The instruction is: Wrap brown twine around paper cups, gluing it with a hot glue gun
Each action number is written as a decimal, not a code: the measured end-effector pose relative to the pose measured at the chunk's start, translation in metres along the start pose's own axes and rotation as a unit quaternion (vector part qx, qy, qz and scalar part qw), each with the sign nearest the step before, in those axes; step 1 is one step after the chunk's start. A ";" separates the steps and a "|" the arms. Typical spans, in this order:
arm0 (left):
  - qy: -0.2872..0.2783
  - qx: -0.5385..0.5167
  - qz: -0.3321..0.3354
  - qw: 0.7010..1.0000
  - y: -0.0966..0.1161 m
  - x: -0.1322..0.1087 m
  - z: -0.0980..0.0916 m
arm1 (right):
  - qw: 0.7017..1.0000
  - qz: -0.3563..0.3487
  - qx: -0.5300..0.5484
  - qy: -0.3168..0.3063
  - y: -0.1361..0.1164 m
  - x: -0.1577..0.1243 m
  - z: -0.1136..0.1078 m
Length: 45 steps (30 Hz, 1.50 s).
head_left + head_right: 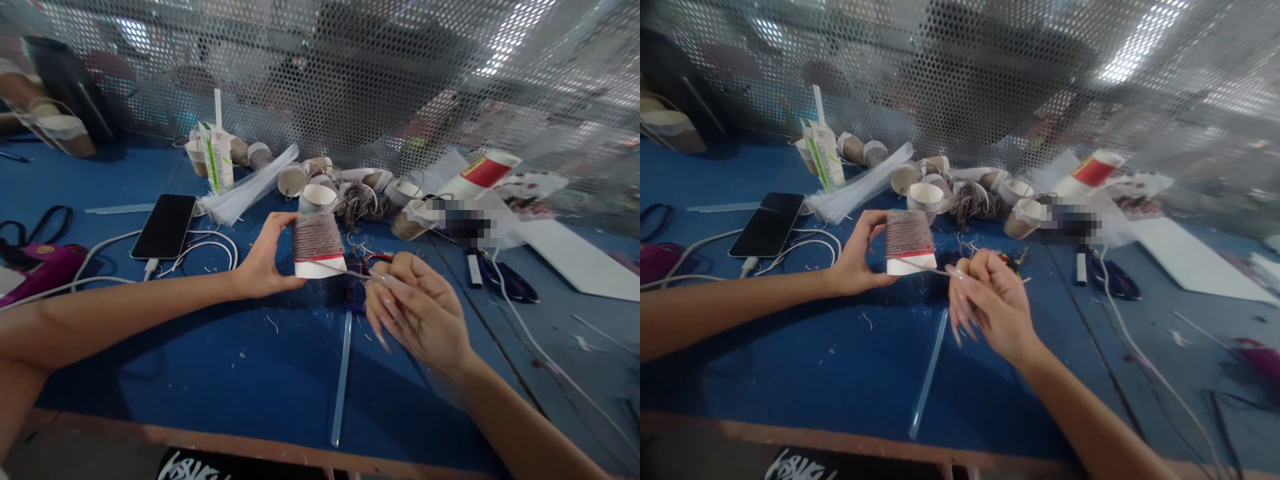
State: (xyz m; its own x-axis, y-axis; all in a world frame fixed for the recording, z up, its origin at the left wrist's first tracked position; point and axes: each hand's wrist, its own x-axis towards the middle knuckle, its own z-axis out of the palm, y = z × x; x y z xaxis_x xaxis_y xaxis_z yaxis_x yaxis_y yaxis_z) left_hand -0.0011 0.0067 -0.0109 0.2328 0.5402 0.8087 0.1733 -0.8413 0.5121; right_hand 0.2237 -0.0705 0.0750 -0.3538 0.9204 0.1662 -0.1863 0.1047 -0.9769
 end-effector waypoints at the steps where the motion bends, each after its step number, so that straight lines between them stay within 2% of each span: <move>1: -0.006 -0.003 0.000 1.000 0.001 0.000 0.000 | 1.000 -0.005 -0.007 0.022 -0.001 0.000 -0.002; 5: -0.029 -0.023 0.011 0.999 0.003 0.001 -0.002 | 0.995 -0.029 -0.023 0.090 -0.001 0.002 -0.007; 10: -0.049 -0.049 -0.006 0.998 0.002 0.000 -0.002 | 0.992 -0.045 -0.062 0.104 0.004 0.004 -0.011; 12: -0.052 -0.059 -0.012 0.997 0.003 -0.001 -0.002 | 0.986 -0.055 -0.104 0.115 0.007 0.005 -0.012; 14: -0.053 -0.076 -0.017 0.996 0.004 0.000 -0.003 | 0.971 -0.070 -0.189 0.127 0.010 0.004 -0.013; 16: -0.058 -0.105 -0.021 0.993 0.005 0.001 -0.004 | 0.932 -0.094 -0.324 0.134 0.013 0.002 -0.015; 19: -0.077 -0.141 -0.028 0.987 0.006 0.002 -0.006 | 0.841 -0.146 -0.500 0.148 0.016 -0.002 -0.019; 21: -0.084 -0.145 -0.037 0.985 0.006 0.002 -0.007 | 0.802 -0.180 -0.536 0.191 0.018 -0.002 -0.022; 22: -0.085 -0.140 -0.040 0.986 0.006 0.002 -0.007 | 0.798 -0.195 -0.527 0.219 0.019 -0.001 -0.024; 23: -0.083 -0.133 -0.041 0.987 0.005 0.002 -0.007 | 0.805 -0.214 -0.497 0.245 0.020 0.000 -0.025; 25: -0.071 -0.111 -0.040 0.990 0.004 0.001 -0.007 | 0.847 -0.259 -0.386 0.260 0.021 0.001 -0.023; 28: -0.050 -0.068 -0.040 0.996 0.003 0.000 -0.005 | 0.918 -0.275 -0.229 0.170 0.018 -0.005 -0.014; 30: -0.042 -0.048 -0.045 0.997 0.004 0.000 -0.005 | 0.940 -0.238 -0.227 0.092 0.016 -0.013 -0.008; 33: -0.043 -0.038 -0.050 0.997 0.006 0.000 -0.005 | 0.945 -0.181 -0.273 0.009 0.017 -0.024 -0.005; 36: -0.047 -0.038 -0.048 0.997 0.008 0.001 -0.006 | 0.947 -0.149 -0.284 -0.022 0.019 -0.025 -0.006; 40: -0.045 -0.057 -0.046 0.996 0.008 0.000 -0.005 | 0.953 -0.114 -0.279 0.010 0.016 -0.020 -0.005; 45: -0.043 -0.090 -0.031 0.995 0.006 -0.001 -0.004 | 0.961 -0.154 -0.208 0.096 0.017 -0.012 -0.005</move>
State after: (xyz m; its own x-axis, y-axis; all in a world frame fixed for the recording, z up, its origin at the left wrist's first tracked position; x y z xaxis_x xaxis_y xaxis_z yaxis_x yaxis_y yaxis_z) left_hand -0.0046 0.0015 -0.0074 0.3099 0.5844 0.7500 0.0181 -0.7923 0.6099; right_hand 0.2299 -0.0781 0.0552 -0.1584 0.8696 0.4676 0.1418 0.4887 -0.8608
